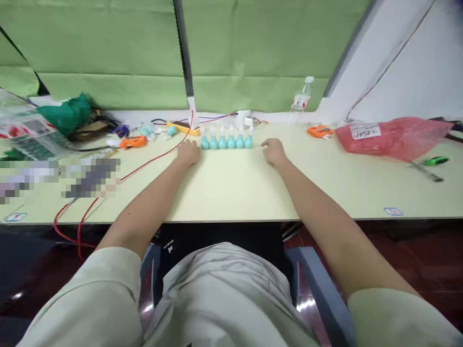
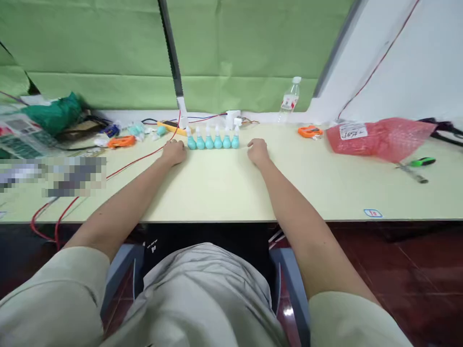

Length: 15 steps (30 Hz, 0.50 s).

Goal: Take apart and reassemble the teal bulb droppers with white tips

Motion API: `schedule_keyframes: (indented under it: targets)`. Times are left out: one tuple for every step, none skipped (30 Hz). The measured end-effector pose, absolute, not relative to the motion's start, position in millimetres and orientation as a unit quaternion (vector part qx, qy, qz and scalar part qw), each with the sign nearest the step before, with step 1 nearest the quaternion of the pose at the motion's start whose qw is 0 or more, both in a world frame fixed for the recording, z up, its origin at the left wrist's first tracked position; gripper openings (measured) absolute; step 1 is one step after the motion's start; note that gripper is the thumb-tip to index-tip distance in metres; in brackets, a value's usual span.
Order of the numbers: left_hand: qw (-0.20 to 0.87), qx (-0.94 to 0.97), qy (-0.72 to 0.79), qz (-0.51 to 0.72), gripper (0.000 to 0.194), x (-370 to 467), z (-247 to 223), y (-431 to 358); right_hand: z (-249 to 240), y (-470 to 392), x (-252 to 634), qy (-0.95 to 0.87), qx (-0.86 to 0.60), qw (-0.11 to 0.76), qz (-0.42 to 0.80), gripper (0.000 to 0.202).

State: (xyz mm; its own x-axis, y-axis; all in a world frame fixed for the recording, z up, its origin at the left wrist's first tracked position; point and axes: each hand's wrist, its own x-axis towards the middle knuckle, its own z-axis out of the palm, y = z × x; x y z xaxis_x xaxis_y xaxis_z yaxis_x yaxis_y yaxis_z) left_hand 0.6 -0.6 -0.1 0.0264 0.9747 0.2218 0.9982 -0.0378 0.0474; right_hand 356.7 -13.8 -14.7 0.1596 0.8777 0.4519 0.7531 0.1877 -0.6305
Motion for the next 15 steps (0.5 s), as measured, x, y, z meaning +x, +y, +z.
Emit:
schedule_keyframes:
  targets:
    - [0.060,-0.713,-0.692,-0.096,0.050,1,0,-1,-13,-14,358,-0.640,-0.634,0.427,0.074,0.032]
    - [0.059,-0.712,-0.693,-0.097,0.049,2,0,-2,-12,-14,359,-0.636,-0.635,0.431,0.077,0.032]
    - [0.057,-0.712,-0.693,-0.099,0.049,2,0,-2,-11,-14,359,-0.633,-0.636,0.434,0.081,0.032]
    - [0.055,-0.712,-0.693,-0.102,0.049,3,0,-2,-11,-15,359,-0.628,-0.637,0.439,0.087,0.031]
    - [0.051,-0.712,-0.692,-0.107,0.049,3,-1,-2,-10,-15,359,-0.624,-0.637,0.443,0.095,0.030]
    - [0.046,-0.712,-0.691,-0.113,0.049,3,-1,-1,-10,-16,359,-0.620,-0.637,0.446,0.106,0.029]
    - [0.042,-0.713,-0.690,-0.118,0.049,3,-1,-1,-10,-16,358,-0.616,-0.637,0.448,0.117,0.028]
    - [0.038,-0.714,-0.688,-0.123,0.049,2,-1,0,-11,-16,357,-0.613,-0.637,0.450,0.129,0.026]
    - [0.034,-0.714,-0.687,-0.129,0.048,2,-2,1,-11,-17,356,-0.611,-0.636,0.451,0.138,0.024]
    - [0.028,-0.713,-0.687,-0.138,0.047,1,-2,2,-12,-17,355,-0.610,-0.635,0.453,0.143,0.022]
    - [0.022,-0.709,-0.688,-0.151,0.046,0,-3,3,-12,-17,353,-0.609,-0.634,0.455,0.144,0.019]
    - [0.017,-0.704,-0.691,-0.162,0.045,0,-4,5,-13,-17,352,-0.608,-0.634,0.456,0.144,0.020]
    - [0.009,-0.698,-0.693,-0.179,0.045,-1,-4,6,-14,-16,350,-0.607,-0.633,0.456,0.147,0.025]
    - [-0.006,-0.694,-0.689,-0.207,0.046,-1,-5,8,-15,-15,349,-0.608,-0.632,0.455,0.155,0.034]
    - [-0.028,-0.689,-0.682,-0.244,0.048,-2,-5,9,-16,-14,347,-0.610,-0.629,0.453,0.166,0.046]
